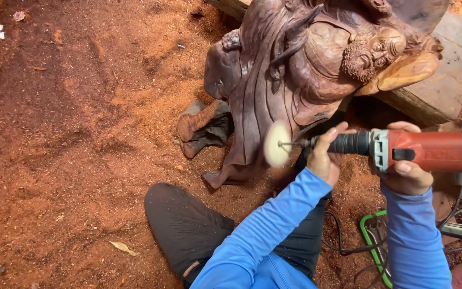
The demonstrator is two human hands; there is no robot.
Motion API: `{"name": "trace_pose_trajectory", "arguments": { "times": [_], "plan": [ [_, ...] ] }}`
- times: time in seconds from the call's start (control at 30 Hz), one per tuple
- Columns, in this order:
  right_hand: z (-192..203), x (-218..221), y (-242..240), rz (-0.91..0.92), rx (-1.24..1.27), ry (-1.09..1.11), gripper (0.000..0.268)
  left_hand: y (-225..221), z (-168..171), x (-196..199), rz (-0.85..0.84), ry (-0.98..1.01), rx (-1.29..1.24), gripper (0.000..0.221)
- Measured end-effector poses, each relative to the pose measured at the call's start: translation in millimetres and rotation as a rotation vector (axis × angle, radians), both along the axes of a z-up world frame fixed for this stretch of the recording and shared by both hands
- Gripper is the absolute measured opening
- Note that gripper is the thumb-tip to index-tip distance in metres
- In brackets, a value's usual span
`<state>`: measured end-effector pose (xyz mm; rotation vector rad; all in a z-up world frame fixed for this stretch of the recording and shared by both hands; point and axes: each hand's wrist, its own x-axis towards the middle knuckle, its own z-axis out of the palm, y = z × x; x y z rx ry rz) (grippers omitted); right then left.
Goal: Using a handheld power rotary tool with a sanding attachment to smooth and finish the surface of an intricate wooden statue.
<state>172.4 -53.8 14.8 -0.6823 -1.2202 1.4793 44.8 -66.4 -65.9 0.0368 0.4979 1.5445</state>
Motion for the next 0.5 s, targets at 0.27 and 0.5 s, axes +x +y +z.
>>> {"name": "trace_pose_trajectory", "arguments": {
  "times": [0.27,0.5],
  "plan": [
    [-9.4,-15.3,6.8,0.002,0.031,0.093,0.075,23.2,-3.6,-10.0,-0.016,-0.030,0.031,0.049],
    [-10.3,-29.9,24.3,0.037,0.072,0.159,0.075,46.3,26.8,-36.1,0.045,0.051,0.023,0.052]
  ]
}}
